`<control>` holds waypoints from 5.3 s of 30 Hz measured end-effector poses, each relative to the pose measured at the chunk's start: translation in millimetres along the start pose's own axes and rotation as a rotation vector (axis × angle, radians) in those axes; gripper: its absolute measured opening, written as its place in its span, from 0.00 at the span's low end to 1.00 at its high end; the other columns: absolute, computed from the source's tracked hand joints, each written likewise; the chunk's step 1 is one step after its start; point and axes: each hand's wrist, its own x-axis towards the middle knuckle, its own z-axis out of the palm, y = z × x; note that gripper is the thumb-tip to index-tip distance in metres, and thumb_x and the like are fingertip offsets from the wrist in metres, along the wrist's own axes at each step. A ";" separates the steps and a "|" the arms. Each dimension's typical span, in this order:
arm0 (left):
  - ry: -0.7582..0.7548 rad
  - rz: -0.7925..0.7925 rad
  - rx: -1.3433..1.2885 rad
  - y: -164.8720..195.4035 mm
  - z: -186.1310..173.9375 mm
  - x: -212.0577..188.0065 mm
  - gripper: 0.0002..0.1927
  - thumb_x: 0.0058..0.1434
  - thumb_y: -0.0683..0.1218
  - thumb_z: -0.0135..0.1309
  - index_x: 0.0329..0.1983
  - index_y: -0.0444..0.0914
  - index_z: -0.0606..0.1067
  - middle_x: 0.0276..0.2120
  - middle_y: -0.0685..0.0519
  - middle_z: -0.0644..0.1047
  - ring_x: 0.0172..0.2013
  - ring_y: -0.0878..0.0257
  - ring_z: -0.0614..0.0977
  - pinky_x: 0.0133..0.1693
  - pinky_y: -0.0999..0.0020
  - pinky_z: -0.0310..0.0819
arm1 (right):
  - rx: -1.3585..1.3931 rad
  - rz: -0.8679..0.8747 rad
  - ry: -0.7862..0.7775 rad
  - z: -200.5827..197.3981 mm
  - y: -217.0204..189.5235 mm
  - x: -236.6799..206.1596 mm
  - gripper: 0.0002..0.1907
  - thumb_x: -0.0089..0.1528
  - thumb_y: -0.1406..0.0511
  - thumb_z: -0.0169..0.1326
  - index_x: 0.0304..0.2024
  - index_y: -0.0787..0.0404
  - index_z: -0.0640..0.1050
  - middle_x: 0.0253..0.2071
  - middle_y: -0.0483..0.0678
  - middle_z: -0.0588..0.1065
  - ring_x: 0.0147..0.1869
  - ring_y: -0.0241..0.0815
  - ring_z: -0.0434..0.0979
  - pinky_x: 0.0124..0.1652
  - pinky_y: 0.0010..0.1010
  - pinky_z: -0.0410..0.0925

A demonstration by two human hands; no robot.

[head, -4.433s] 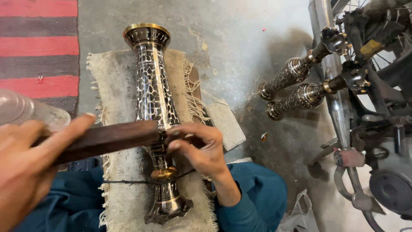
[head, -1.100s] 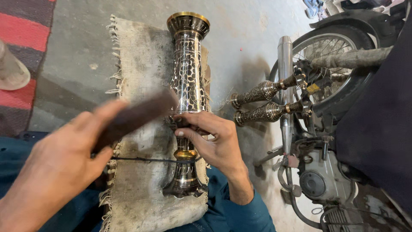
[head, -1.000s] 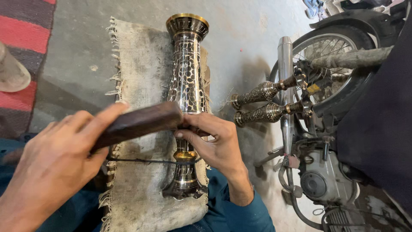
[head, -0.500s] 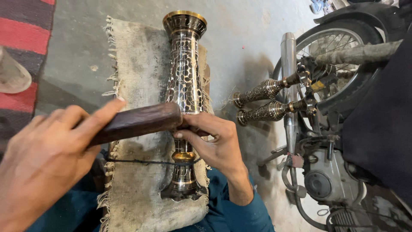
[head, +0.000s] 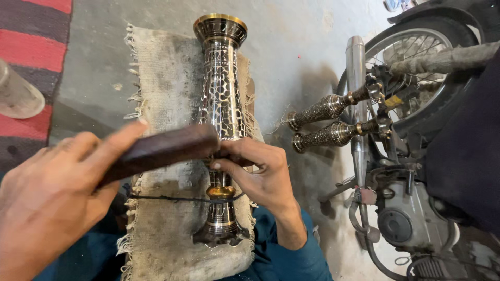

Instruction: The person is engraving a decorative metal vase using a small chisel and a wooden mallet. They repeatedly strike the chisel to create patterns on the vase's surface.

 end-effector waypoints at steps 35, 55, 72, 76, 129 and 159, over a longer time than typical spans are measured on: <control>-0.033 0.061 0.147 8.5 -15.0 8.3 0.46 0.50 0.50 0.63 0.75 0.62 0.63 0.37 0.55 0.75 0.39 0.56 0.82 0.42 0.60 0.76 | 0.161 -0.006 0.069 4.4 26.3 -8.1 0.15 0.59 0.71 0.69 0.49 0.62 0.84 0.40 0.49 0.84 0.40 0.34 0.84 0.41 0.23 0.76; 0.020 0.107 0.170 8.2 -27.8 9.5 0.48 0.44 0.45 0.64 0.72 0.60 0.66 0.31 0.55 0.73 0.33 0.54 0.80 0.38 0.56 0.74 | 0.336 -0.004 0.093 7.9 36.7 -13.9 0.16 0.60 0.73 0.67 0.50 0.67 0.82 0.44 0.51 0.84 0.45 0.36 0.85 0.45 0.24 0.78; 0.055 0.169 0.068 17.1 -40.5 15.6 0.48 0.42 0.42 0.63 0.70 0.58 0.67 0.33 0.53 0.74 0.33 0.55 0.81 0.39 0.58 0.75 | 0.486 -0.043 0.104 12.6 46.8 -17.1 0.13 0.61 0.73 0.67 0.48 0.65 0.83 0.43 0.50 0.83 0.44 0.34 0.84 0.44 0.24 0.78; 0.050 0.175 0.107 20.8 -40.7 16.7 0.48 0.42 0.42 0.63 0.71 0.56 0.67 0.34 0.52 0.75 0.35 0.53 0.81 0.39 0.57 0.75 | 0.505 -0.033 0.109 13.7 47.8 -16.9 0.14 0.61 0.74 0.66 0.50 0.66 0.82 0.44 0.51 0.83 0.45 0.35 0.84 0.45 0.24 0.78; 0.384 0.996 -0.593 99.1 103.5 -26.7 0.14 0.55 0.43 0.58 0.45 0.35 0.78 0.43 0.47 0.77 0.49 0.51 0.80 0.61 0.50 0.74 | 0.767 0.231 0.224 -15.3 47.0 -42.9 0.15 0.61 0.78 0.62 0.51 0.72 0.81 0.43 0.54 0.81 0.45 0.41 0.83 0.44 0.30 0.79; -0.222 -0.491 -0.573 -18.8 67.1 -45.8 0.43 0.50 0.44 0.65 0.71 0.40 0.63 0.38 0.43 0.82 0.37 0.52 0.85 0.40 0.59 0.79 | -0.059 0.048 -0.010 4.0 -14.6 3.5 0.13 0.61 0.71 0.66 0.49 0.61 0.83 0.43 0.48 0.83 0.39 0.32 0.83 0.40 0.23 0.77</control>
